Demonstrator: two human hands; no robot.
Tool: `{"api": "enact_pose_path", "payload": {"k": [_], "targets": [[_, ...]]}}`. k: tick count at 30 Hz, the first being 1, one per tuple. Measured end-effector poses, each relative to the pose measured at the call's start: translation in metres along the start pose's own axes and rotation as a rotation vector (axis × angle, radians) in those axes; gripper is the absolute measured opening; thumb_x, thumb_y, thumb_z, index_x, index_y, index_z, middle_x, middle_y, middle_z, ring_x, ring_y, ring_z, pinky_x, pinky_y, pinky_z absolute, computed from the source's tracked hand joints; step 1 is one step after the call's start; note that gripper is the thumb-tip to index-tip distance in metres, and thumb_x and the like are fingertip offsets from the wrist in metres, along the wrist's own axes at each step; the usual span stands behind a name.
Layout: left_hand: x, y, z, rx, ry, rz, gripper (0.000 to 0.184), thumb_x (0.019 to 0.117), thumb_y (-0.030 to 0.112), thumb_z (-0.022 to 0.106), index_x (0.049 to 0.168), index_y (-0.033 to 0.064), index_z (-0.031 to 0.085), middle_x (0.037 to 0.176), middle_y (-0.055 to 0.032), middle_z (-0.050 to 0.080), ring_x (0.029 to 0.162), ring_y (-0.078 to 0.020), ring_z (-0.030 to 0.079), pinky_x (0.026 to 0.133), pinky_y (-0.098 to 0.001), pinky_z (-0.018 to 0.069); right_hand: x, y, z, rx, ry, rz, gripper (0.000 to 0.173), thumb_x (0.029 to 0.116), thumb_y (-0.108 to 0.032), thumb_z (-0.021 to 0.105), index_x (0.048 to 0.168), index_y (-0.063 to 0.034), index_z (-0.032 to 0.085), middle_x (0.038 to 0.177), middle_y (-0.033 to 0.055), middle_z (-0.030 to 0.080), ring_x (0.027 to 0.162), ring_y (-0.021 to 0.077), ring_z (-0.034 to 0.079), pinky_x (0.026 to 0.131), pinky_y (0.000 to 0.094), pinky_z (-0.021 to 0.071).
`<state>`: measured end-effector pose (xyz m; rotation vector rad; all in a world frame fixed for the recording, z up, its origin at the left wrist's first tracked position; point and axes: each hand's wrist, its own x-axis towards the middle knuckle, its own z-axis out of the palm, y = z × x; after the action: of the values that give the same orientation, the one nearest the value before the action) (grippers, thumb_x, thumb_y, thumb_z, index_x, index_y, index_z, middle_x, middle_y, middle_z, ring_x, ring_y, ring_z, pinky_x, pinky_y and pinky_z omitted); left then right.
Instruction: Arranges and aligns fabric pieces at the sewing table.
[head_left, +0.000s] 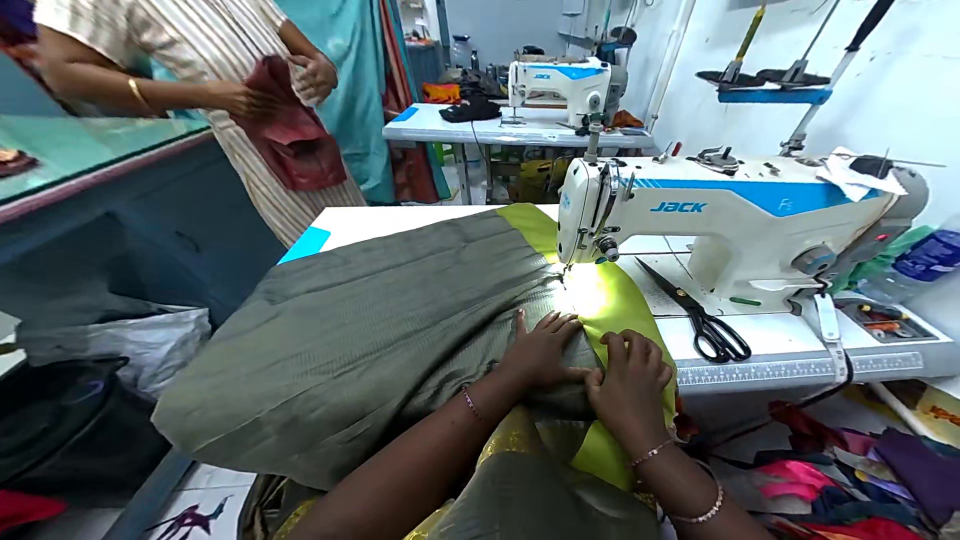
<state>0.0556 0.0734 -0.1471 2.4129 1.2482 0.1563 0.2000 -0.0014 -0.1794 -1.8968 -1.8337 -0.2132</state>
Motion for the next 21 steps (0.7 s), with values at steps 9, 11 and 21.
{"api": "enact_pose_path", "payload": {"k": [9,11,21], "targets": [[0.001,-0.006,0.001,-0.07,-0.006,0.003,0.1,0.0853,0.061,0.075,0.161,0.0125,0.032,0.164,-0.0066,0.04,0.157,-0.0278,0.024,0.12,-0.0723,-0.0016,0.018,0.029,-0.014,0.009,0.046,-0.159,0.018,0.0874,0.006,0.07,0.105,0.0052,0.07,0.109,0.0249,0.07,0.114,0.0473,0.063,0.093,0.0662,0.0474],[0.017,-0.018,0.014,-0.035,-0.008,0.011,0.105,0.0818,0.071,0.072,0.162,0.0162,0.031,0.164,-0.0037,0.038,0.158,-0.0244,0.022,0.12,-0.0729,-0.0031,0.024,0.036,-0.018,0.022,0.086,-0.215,0.013,0.0887,0.007,0.069,0.101,0.005,0.071,0.106,0.0239,0.071,0.113,0.046,0.065,0.093,0.0642,0.0496],[0.017,-0.019,0.012,-0.013,-0.017,0.002,0.094,0.0874,0.074,0.062,0.159,0.0187,0.037,0.164,-0.0003,0.039,0.158,-0.0237,0.02,0.119,-0.0736,-0.0035,0.018,0.052,-0.013,0.016,0.079,-0.431,0.016,0.0868,0.008,0.071,0.1,0.0017,0.076,0.106,0.0191,0.074,0.1,0.0371,0.073,0.089,0.0551,0.0572]]}}
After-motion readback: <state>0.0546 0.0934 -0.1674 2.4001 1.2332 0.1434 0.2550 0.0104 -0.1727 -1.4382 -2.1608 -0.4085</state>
